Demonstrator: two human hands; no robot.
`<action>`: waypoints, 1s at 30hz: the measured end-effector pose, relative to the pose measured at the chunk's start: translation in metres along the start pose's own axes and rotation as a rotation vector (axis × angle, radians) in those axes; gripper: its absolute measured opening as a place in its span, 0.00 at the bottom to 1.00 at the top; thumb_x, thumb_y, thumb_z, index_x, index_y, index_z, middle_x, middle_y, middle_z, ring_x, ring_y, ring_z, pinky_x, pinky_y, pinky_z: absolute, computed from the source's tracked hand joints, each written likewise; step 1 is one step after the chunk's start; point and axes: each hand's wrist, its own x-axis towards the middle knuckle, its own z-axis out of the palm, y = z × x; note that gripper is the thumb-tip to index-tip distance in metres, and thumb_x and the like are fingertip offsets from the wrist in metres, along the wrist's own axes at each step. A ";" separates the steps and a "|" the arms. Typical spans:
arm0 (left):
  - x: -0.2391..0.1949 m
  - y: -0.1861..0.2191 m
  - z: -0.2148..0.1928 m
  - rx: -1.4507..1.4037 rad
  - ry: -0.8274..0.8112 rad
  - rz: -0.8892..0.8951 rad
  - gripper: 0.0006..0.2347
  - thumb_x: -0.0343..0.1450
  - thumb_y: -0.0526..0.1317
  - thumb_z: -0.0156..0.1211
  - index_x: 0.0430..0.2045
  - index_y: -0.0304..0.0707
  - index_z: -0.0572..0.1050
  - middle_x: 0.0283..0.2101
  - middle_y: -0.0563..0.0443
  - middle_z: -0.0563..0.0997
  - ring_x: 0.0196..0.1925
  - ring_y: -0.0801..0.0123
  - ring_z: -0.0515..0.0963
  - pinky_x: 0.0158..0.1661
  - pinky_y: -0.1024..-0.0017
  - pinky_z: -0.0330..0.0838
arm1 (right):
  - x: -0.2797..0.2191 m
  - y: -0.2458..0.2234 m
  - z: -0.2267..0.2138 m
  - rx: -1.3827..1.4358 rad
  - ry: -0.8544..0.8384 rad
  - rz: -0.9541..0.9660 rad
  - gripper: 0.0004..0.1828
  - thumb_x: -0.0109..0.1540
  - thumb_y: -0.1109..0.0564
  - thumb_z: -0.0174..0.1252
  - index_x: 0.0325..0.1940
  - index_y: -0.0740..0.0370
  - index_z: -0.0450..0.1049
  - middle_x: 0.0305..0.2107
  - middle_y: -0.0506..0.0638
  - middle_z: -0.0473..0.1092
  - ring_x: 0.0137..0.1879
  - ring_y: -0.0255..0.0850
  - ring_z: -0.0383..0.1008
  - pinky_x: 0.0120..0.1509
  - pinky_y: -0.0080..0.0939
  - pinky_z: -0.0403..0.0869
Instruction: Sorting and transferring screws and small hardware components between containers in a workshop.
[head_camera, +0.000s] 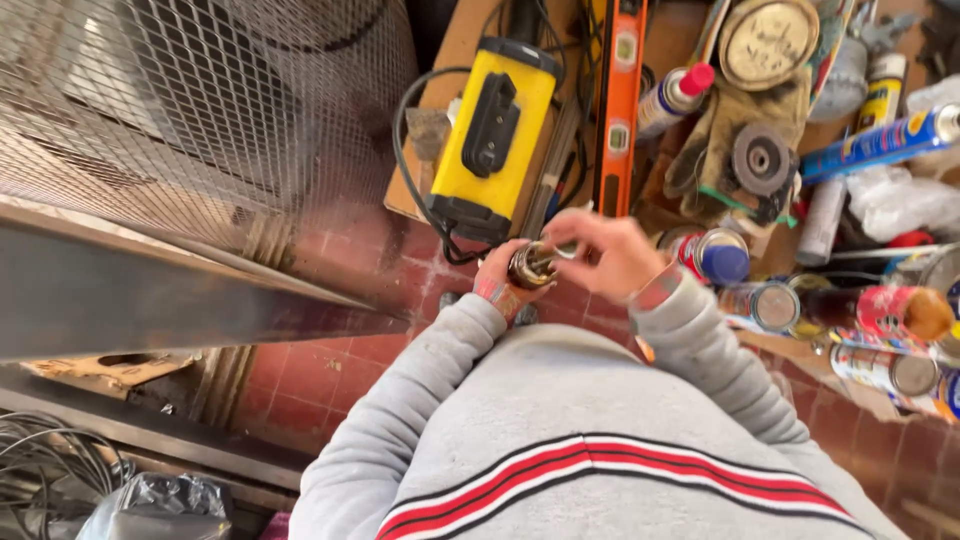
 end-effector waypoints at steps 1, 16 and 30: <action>-0.005 -0.001 0.001 -0.003 -0.011 -0.006 0.31 0.52 0.46 0.83 0.48 0.44 0.74 0.46 0.47 0.82 0.50 0.53 0.80 0.52 0.61 0.76 | -0.003 0.008 -0.008 0.004 0.002 0.012 0.19 0.57 0.65 0.68 0.51 0.66 0.74 0.37 0.46 0.80 0.38 0.26 0.78 0.40 0.28 0.75; -0.007 -0.006 -0.005 -0.371 -0.111 -0.136 0.30 0.57 0.43 0.82 0.52 0.39 0.72 0.49 0.51 0.81 0.51 0.70 0.82 0.53 0.68 0.80 | 0.025 0.233 0.079 -0.821 -0.351 0.408 0.18 0.57 0.57 0.61 0.51 0.53 0.80 0.43 0.56 0.78 0.51 0.54 0.79 0.54 0.55 0.77; -0.016 -0.003 -0.019 -0.241 -0.002 -0.109 0.30 0.57 0.45 0.82 0.51 0.39 0.74 0.48 0.50 0.84 0.51 0.69 0.84 0.53 0.69 0.79 | 0.009 0.236 0.054 -0.758 -0.228 0.353 0.15 0.58 0.53 0.65 0.49 0.50 0.83 0.40 0.57 0.78 0.49 0.56 0.78 0.55 0.54 0.75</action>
